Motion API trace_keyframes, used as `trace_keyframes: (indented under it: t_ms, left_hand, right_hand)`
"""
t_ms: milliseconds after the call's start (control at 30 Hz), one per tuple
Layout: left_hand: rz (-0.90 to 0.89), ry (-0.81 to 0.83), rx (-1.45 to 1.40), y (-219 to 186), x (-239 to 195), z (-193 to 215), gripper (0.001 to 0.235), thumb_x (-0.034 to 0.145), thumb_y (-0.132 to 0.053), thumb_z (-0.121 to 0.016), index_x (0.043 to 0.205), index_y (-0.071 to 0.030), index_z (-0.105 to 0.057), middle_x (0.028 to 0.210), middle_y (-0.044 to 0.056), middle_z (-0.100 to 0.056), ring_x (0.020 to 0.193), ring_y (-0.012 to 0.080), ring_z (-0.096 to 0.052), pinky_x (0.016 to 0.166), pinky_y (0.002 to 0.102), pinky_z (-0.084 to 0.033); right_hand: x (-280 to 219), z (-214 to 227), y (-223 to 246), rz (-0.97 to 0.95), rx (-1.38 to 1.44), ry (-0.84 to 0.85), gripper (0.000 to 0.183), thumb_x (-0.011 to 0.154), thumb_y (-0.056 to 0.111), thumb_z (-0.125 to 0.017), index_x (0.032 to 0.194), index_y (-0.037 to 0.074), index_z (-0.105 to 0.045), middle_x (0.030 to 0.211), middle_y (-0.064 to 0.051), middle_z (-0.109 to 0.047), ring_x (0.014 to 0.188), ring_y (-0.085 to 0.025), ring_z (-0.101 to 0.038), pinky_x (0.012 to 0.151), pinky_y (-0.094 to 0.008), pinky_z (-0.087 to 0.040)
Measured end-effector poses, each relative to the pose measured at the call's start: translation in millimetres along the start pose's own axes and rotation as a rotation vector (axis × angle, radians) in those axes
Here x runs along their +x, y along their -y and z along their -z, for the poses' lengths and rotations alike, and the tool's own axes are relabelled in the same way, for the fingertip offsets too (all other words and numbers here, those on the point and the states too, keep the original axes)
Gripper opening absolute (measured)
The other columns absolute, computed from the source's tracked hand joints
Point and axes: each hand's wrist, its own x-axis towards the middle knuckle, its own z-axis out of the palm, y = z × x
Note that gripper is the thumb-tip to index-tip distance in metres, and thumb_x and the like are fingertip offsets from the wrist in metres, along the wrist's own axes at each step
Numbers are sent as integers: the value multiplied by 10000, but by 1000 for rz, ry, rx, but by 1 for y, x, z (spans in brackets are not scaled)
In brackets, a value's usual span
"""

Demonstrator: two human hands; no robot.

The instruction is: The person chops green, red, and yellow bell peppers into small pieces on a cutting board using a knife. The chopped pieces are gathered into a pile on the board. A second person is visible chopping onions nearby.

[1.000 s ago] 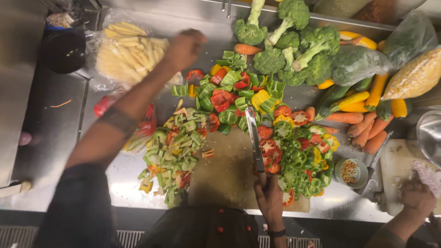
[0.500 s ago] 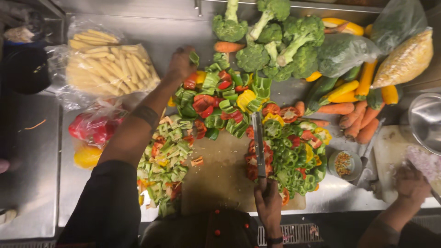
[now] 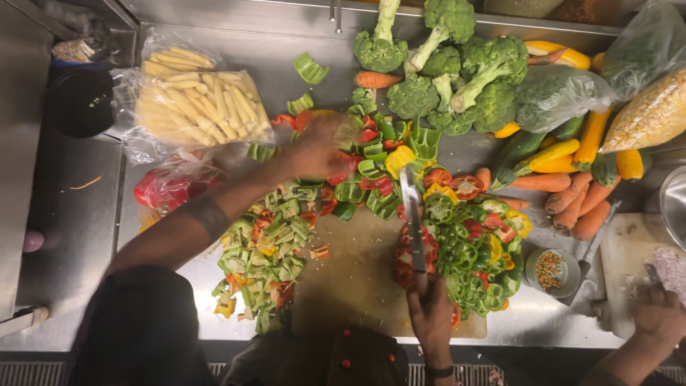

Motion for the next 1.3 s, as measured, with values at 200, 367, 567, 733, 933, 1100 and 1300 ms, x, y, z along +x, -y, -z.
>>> trace_keyframes:
  t_ms: [200, 367, 567, 733, 933, 1100, 1300]
  left_hand:
    - [-172, 460, 474, -14, -9, 22, 856, 769, -695, -695, 1488, -291, -464, 1563, 126, -388, 1441, 354, -331, 1149, 704, -162]
    - [181, 582, 746, 69, 20, 79, 678, 831, -621, -689, 1432, -337, -556, 1581, 36, -409, 1521, 307, -310, 1224, 683, -179]
    - [296, 193, 395, 65, 58, 96, 634, 832, -370, -683, 1404, -124, -558, 1587, 227, -367, 1314, 471, -458, 1068, 689, -326]
    - [-23, 607, 605, -59, 37, -8, 747, 930, -711, -658, 1408, -140, -598, 1528, 217, -453, 1510, 448, -289, 1276, 669, -114]
    - [-251, 487, 590, -71, 16, -39, 796, 798, -692, -658, 1474, -302, -505, 1675, 56, -246, 1542, 408, -182, 1200, 698, -113]
    - [-315, 641, 646, -16, 15, 2, 653, 852, -526, -680, 1455, -325, -529, 1671, 72, -250, 1514, 397, -216, 1204, 658, -109]
    - [-48, 360, 700, 40, 33, 68, 539, 802, -457, -689, 1299, -253, -649, 1521, 155, -394, 1440, 447, -240, 1110, 746, -96]
  right_hand:
    - [-14, -3, 3, -9, 26, 34, 306, 848, 179, -691, 1075, 42, -538, 693, -182, -639, 589, -337, -639, 566, -445, -501]
    - [-16, -1, 6, -27, 3, 36, 330, 854, 196, -695, 1106, 46, -544, 726, -179, -651, 589, -340, -638, 575, -449, -504]
    - [-20, 4, 8, 49, 17, -86, 343, 863, 194, -681, 1152, 43, -578, 750, -172, -660, 624, -315, -641, 613, -438, -509]
    - [-15, 1, 14, -59, 48, -23, 337, 875, 217, -681, 1126, 26, -563, 726, -187, -655, 607, -322, -645, 601, -450, -505]
    - [-13, 5, 11, 91, 16, -62, 323, 853, 174, -698, 1100, 12, -567, 758, -181, -654, 619, -316, -628, 612, -434, -501]
    - [-18, 10, 1, 112, 47, -85, 330, 838, 143, -692, 1109, 5, -561, 781, -179, -644, 644, -334, -600, 637, -446, -491]
    - [-29, 10, -9, 70, 61, -95, 352, 847, 161, -695, 1137, 9, -566, 854, -189, -662, 710, -341, -636, 681, -452, -508]
